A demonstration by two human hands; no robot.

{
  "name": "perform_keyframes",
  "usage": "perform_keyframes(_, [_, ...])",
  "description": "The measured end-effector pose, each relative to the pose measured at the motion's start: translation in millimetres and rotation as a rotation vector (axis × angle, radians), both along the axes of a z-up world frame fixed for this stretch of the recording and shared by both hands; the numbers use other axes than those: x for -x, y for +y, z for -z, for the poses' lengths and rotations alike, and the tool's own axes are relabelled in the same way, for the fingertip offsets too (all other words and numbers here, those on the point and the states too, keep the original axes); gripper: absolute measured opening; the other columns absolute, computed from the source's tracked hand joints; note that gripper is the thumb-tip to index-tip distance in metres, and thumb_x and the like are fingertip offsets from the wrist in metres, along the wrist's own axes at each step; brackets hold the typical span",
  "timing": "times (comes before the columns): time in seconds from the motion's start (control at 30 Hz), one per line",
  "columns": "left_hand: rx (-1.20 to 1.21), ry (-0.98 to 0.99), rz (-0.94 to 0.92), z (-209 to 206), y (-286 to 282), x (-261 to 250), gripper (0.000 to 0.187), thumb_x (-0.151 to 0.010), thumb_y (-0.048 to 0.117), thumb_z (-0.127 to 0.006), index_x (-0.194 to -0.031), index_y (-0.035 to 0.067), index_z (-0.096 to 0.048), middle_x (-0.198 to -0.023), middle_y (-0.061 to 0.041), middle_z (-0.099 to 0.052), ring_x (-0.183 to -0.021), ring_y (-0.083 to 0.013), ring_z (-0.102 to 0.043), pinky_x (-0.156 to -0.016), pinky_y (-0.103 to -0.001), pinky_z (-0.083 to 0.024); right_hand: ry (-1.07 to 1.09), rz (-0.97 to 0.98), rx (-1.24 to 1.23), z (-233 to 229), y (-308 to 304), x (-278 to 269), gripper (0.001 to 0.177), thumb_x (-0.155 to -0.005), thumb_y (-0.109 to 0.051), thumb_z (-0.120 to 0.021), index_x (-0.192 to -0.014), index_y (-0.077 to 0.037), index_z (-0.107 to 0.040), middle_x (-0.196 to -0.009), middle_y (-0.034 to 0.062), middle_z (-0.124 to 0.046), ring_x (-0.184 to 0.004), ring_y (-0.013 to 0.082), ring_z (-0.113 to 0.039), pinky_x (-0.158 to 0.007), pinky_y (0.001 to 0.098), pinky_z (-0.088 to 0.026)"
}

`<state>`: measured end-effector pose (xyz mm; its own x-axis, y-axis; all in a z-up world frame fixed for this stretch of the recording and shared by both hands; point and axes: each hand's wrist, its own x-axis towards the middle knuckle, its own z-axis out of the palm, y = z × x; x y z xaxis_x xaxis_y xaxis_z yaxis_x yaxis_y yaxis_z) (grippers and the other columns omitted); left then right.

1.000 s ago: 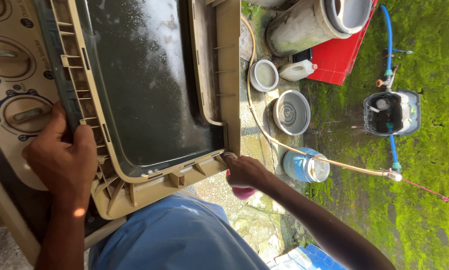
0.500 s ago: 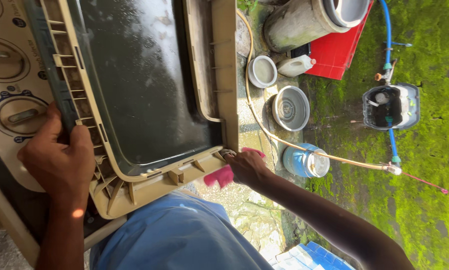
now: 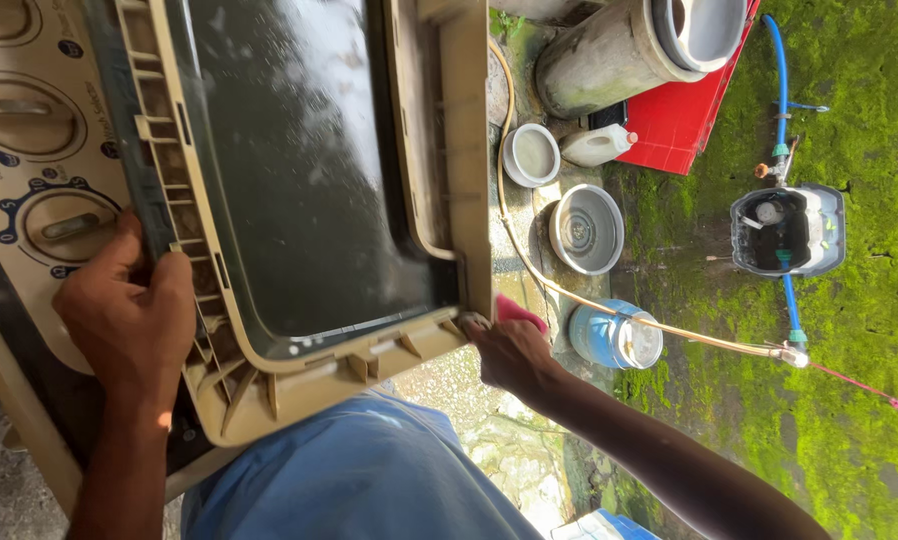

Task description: The person wipes the inside and edges of a washing machine tub using a pink and white cloth, occasionally pouring water from a small metal cup onto the surfaces.

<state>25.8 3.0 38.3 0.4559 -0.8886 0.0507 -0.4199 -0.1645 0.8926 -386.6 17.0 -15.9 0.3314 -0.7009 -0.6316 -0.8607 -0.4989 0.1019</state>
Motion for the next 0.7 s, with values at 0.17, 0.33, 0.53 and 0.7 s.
perform_keyframes(0.17, [-0.092, -0.047, 0.052, 5.1, 1.3, -0.2, 0.02, -0.099, 0.007, -0.06, -0.111, 0.003, -0.075, -0.061, -0.009, -0.06, -0.051, -0.0156, -0.055, -0.06, -0.034, -0.043, 0.064, -0.025, -0.131, -16.9, 18.6, -0.3, 0.04, -0.079, -0.011, -0.078, -0.114, -0.004, -0.059, -0.063, 0.006, -0.064, -0.051, 0.0199, -0.062, -0.041, 0.0382, -0.045])
perform_keyframes(0.33, [0.029, -0.044, 0.07, 4.9, 2.1, 1.8, 0.028, -0.098, 0.007, -0.058, -0.12, 0.005, -0.075, -0.074, -0.007, -0.066, -0.06, -0.0156, -0.061, -0.063, -0.032, -0.046, -0.003, 0.01, -0.143, -24.0, 25.0, -2.7, 0.051, -0.072, -0.013, -0.085, -0.114, -0.002, -0.058, -0.066, 0.0067, -0.068, -0.054, 0.0216, -0.064, -0.046, 0.0398, -0.048])
perform_keyframes(0.53, [-0.046, -0.106, 0.05, 0.5, -0.4, 4.4, 0.03, -0.098, 0.007, -0.06, -0.124, 0.006, -0.075, -0.067, -0.009, -0.065, -0.058, -0.019, -0.062, -0.062, -0.033, -0.046, 0.036, -0.04, -0.028, -12.0, 30.1, -11.0, 0.04, -0.073, -0.019, -0.085, -0.101, -0.004, -0.061, -0.071, 0.0082, -0.069, -0.063, 0.0226, -0.066, -0.05, 0.039, -0.049])
perform_keyframes(0.7, [0.023, -0.098, 0.036, -3.4, 0.3, 6.9, 0.036, -0.093, 0.003, -0.059, -0.125, 0.005, -0.075, -0.071, -0.01, -0.066, -0.059, -0.0171, -0.064, -0.065, -0.032, -0.048, 0.021, 0.101, -0.204, -23.0, 25.3, -12.8, 0.059, -0.079, -0.019, -0.078, -0.125, 0.001, -0.047, -0.073, 0.013, -0.068, -0.061, 0.0275, -0.067, -0.051, 0.0415, -0.055])
